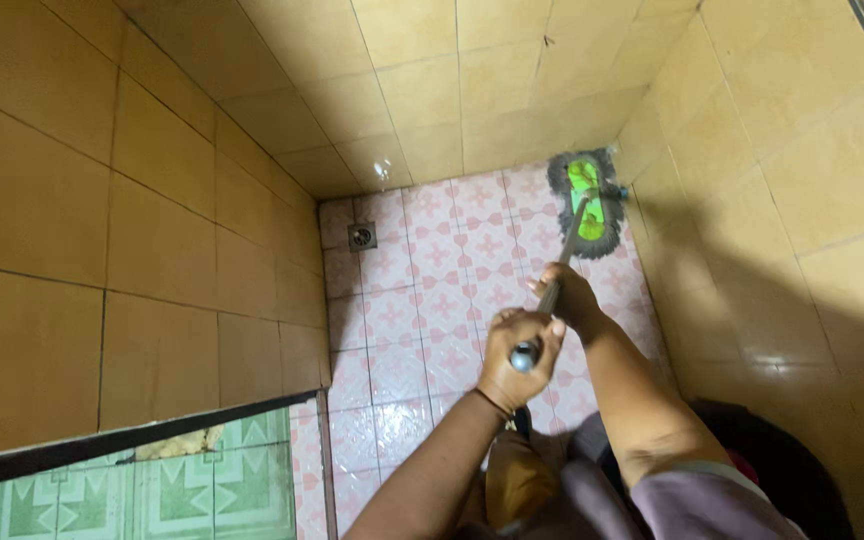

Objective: The person cleans the floor in a small tiled room by pouring water from a pink scoop, applying detergent from a packet, and scrubbing the surface with a green mop.

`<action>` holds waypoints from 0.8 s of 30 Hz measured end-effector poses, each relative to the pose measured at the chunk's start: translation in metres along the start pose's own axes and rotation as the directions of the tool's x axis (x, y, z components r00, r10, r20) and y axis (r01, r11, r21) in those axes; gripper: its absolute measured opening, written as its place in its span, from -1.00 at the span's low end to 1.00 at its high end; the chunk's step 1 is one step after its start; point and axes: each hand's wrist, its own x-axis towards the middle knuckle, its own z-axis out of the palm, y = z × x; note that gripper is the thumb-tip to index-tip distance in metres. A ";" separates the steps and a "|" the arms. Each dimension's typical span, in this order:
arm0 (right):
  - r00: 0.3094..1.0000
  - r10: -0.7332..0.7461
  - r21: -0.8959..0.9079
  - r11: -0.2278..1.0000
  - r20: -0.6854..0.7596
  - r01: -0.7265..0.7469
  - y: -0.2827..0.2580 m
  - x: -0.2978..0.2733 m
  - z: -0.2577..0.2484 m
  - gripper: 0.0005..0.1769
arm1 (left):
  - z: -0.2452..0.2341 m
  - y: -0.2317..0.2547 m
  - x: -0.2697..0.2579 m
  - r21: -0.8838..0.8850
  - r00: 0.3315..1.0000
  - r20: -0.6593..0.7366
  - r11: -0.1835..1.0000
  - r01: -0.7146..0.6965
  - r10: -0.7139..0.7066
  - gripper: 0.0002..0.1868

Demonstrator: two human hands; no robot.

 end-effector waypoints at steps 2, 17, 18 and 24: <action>0.988 -0.130 0.052 0.989 -0.084 0.135 -0.013 -0.032 0.007 -0.68 | -0.016 0.018 -0.007 -0.032 0.999 0.024 0.999 0.033 -0.033 -0.64; 0.985 -0.053 0.146 0.986 -0.166 0.077 -0.082 -0.101 -0.007 -0.62 | -0.048 0.082 -0.022 -0.061 0.984 0.165 0.995 0.084 -0.073 -0.71; 0.976 -0.123 0.023 0.991 -0.180 0.129 -0.068 -0.088 -0.010 -0.58 | -0.036 0.070 -0.020 -0.059 0.984 0.164 0.995 0.085 -0.074 -0.73; 0.998 -0.022 -0.135 0.990 0.058 0.030 -0.019 -0.037 -0.039 -0.56 | 0.014 0.027 -0.021 -0.020 0.999 0.050 1.000 0.017 -0.016 -0.73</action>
